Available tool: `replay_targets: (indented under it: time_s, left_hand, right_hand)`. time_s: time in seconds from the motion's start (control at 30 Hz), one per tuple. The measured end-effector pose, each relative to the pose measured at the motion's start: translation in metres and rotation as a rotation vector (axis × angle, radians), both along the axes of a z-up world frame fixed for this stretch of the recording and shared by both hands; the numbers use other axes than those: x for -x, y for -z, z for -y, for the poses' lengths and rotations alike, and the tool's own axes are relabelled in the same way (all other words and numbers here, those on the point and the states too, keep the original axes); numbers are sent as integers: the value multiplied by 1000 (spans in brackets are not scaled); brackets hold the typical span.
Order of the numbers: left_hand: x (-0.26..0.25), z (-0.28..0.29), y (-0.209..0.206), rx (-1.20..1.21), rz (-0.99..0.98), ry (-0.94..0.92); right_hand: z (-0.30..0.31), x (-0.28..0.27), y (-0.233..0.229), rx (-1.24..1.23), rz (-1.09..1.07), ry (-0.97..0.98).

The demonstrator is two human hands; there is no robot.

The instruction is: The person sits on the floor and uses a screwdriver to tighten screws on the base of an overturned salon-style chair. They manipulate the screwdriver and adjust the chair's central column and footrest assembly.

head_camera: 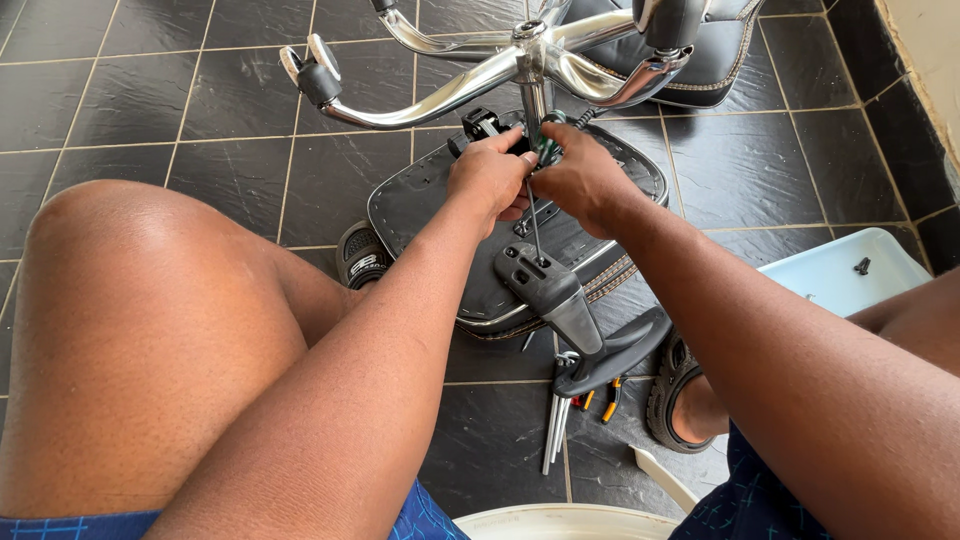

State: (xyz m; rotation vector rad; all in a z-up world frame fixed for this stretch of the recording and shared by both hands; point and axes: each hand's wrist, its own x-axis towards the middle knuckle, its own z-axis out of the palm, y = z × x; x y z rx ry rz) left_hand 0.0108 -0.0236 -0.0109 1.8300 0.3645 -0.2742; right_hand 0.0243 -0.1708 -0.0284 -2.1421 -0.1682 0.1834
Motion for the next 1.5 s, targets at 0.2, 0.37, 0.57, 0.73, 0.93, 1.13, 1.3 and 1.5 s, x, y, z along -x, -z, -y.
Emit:
replay_targets:
  time_s: [0.2, 0.37, 0.57, 0.73, 0.93, 1.13, 1.3, 1.5]
  left_hand:
    - [2, 0, -4, -76, 12, -6]
    - [-1, -3, 10, -59, 58, 39]
    - [-16, -13, 31, 69, 101, 26]
    - [-15, -20, 29, -142, 184, -28]
    - [2, -26, 5, -355, 88, -147]
    - [7, -38, -6, -593, 34, 96]
    - [-3, -42, -6, -705, -22, 236]
    - [-10, -36, -1, -97, -244, 268]
  right_hand:
    - [-11, 17, -11, 214, -18, 35]
    - [-15, 17, -3, 245, 68, 110]
    - [-14, 6, 4, 167, 168, 60]
    - [-21, 7, -4, 70, 13, 32]
    - [-29, 8, -10, -31, -125, -36]
    - [-23, 4, -11, -137, -154, -164]
    - [-25, 18, -17, 32, -47, 98]
    - [-22, 22, -21, 34, -181, 190]
